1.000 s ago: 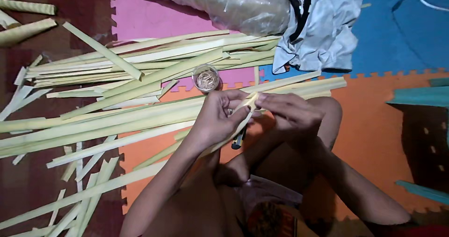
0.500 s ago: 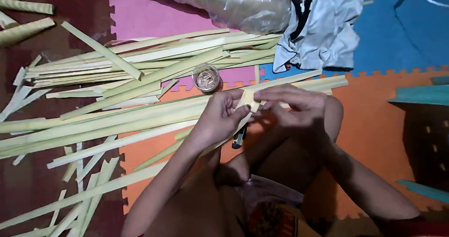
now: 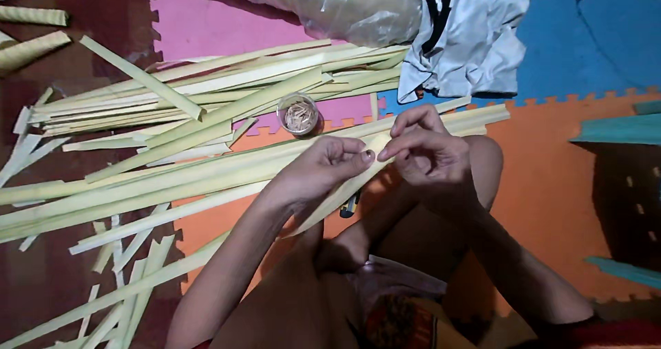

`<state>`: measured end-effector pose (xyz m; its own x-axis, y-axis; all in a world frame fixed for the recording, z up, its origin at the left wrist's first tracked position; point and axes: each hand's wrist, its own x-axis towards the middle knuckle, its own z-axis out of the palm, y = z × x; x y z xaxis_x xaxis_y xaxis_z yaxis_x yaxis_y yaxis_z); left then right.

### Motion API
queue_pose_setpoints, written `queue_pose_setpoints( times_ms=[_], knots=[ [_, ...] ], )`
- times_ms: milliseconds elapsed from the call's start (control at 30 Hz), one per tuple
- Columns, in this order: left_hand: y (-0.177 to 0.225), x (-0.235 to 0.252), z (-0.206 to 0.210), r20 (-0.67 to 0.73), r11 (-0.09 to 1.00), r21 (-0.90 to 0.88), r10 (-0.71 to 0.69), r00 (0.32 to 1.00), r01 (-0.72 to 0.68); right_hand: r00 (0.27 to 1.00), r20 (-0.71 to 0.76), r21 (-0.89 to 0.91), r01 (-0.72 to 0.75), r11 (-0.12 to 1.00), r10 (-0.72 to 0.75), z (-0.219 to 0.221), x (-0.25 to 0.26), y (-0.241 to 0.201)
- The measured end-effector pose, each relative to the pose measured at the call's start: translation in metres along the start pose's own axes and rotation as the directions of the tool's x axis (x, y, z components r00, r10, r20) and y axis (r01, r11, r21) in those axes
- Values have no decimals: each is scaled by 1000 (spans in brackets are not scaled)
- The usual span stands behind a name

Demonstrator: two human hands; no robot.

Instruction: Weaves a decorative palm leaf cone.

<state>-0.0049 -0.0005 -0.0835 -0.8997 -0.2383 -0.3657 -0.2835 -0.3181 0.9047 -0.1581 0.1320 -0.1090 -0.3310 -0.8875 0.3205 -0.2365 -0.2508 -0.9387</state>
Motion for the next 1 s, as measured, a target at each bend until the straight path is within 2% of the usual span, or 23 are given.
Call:
queue_pose_setpoints(
  times_ms=[33,67,167,233,333,400,500,567,667,767,900,967,1000],
  knots=[
    [20,-6,9,-113,994,97,-39,993,50,997,2,95,-79,992,79,-1,-2,-3],
    [25,-7,10,-154,986,162,-9,988,35,981,13,213,-194,958,195,-2,-4,-5],
    [5,-4,-5,-74,950,227,239,968,-217,855,191,524,-504,686,482,-8,-6,-3],
    [2,-3,0,-93,909,304,327,940,-286,775,322,605,-610,511,544,-10,-9,2],
    [1,4,10,-167,855,430,391,905,-290,715,416,631,-672,388,562,-6,-12,-2],
    [0,7,12,-223,858,439,393,892,-269,681,408,584,-707,400,608,-1,-11,-10],
    [1,9,11,-250,878,418,356,901,-231,742,256,496,-652,574,620,4,-14,-10],
    [3,6,12,-242,874,443,329,913,-197,771,174,450,-615,648,612,3,-17,-7],
    [-2,8,6,-214,872,449,316,924,-194,782,151,488,-591,642,605,1,-15,-4],
    [-3,7,0,-133,908,356,284,950,-221,737,212,529,-638,559,642,-2,-12,-4],
    [-10,7,3,-156,829,510,351,923,-229,667,341,553,-712,433,662,2,-12,-4],
    [-13,10,5,-219,804,556,385,896,-210,680,277,529,-698,483,679,8,-12,-7],
    [-12,11,6,-248,802,569,376,893,-180,704,214,488,-678,550,678,10,-14,-7]
  ],
)
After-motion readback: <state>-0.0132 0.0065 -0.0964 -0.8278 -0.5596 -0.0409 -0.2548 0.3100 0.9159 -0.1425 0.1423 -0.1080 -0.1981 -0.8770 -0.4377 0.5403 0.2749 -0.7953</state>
